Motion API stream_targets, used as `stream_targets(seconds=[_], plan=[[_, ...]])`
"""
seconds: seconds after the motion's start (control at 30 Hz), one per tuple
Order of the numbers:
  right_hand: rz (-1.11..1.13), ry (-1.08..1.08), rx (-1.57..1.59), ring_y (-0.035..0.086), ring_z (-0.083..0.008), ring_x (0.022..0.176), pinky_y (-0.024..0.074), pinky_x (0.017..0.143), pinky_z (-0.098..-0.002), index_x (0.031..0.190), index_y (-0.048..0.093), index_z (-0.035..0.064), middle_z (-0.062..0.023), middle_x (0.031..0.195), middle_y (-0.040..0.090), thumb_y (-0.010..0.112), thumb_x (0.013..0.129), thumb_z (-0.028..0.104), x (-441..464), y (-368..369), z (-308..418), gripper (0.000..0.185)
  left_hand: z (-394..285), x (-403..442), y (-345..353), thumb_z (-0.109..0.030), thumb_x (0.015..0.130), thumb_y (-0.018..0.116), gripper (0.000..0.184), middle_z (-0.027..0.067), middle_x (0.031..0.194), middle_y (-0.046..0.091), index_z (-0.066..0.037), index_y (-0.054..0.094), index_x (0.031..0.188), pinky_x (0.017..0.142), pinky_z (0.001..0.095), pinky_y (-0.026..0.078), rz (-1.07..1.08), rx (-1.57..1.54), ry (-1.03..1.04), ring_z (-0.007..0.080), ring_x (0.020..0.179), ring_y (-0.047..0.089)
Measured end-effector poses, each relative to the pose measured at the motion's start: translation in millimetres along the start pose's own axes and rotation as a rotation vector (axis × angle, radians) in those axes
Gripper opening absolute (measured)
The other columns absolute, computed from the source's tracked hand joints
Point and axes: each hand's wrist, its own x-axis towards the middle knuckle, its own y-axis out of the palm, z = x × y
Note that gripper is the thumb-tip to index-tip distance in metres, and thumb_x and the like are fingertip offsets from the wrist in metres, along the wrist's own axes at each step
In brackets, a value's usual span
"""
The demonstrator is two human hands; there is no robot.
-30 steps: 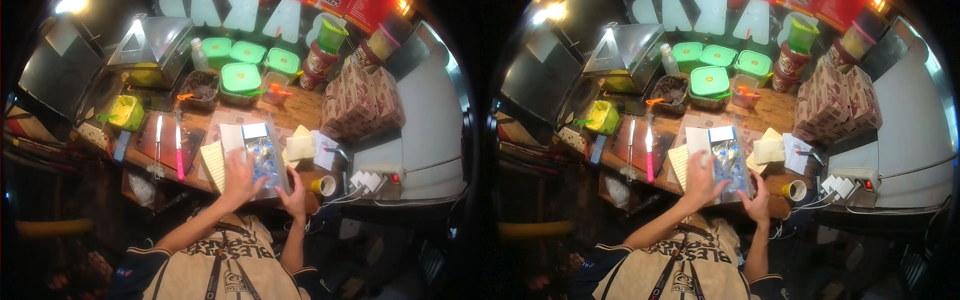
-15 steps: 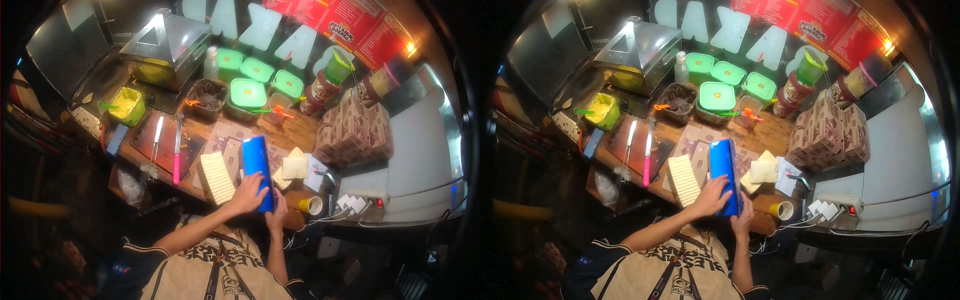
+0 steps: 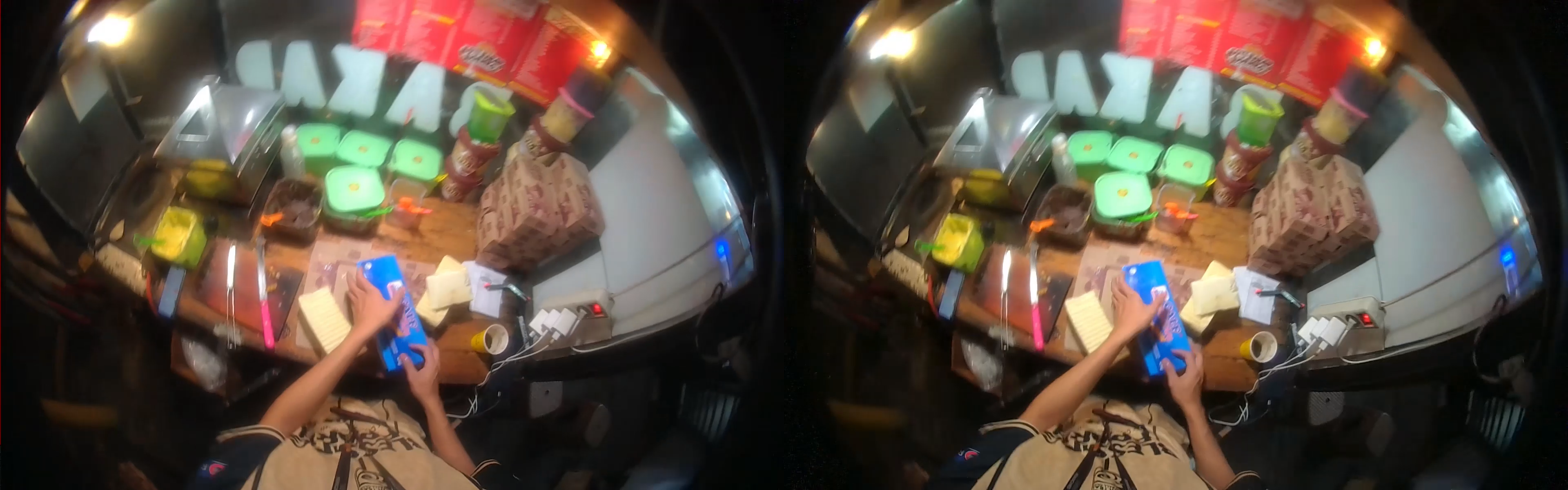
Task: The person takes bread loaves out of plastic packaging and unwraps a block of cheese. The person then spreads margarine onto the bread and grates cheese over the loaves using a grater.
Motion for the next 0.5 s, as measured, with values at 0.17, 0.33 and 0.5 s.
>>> stream_targets(seconds=[0.17,0.33,0.5], plan=[[-0.311,0.359,0.294,0.051,-0.0294,0.115,0.0402,0.099,-0.0379,0.135,0.032,-0.0029,-0.0231,0.126,0.049,0.087,0.064,0.030,-4.5,32.1,9.3,0.096,-28.0,22.2,10.3,-0.056,0.062,0.077,0.120,0.0379,0.141,0.018,0.000,0.011,0.144,0.100,0.0539,0.038,0.289,0.085,-0.162,0.0530,0.124,0.035],[-0.188,0.380,0.207,0.048,-0.0325,0.117,0.0386,0.100,-0.0412,0.136,0.036,-0.0013,-0.0242,0.126,0.047,0.086,0.065,0.036,-7.3,35.3,22.6,0.094,-21.4,27.4,-7.2,-0.045,0.059,0.081,0.114,0.0341,0.134,0.031,0.000,0.016,0.141,0.097,0.0517,0.042,0.215,-0.070,-0.230,0.0472,0.117,0.045],[-0.328,-0.055,0.021,0.039,-0.0401,0.118,0.0357,0.099,-0.0489,0.140,0.034,0.0070,-0.0255,0.123,0.044,0.083,0.068,0.028,-6.1,-2.3,86.0,0.089,-19.2,40.6,-31.0,-0.024,0.067,0.074,0.087,0.0204,0.116,0.046,-0.005,0.022,0.134,0.090,0.0464,0.046,0.122,-0.778,-0.222,0.0301,0.105,0.052]])
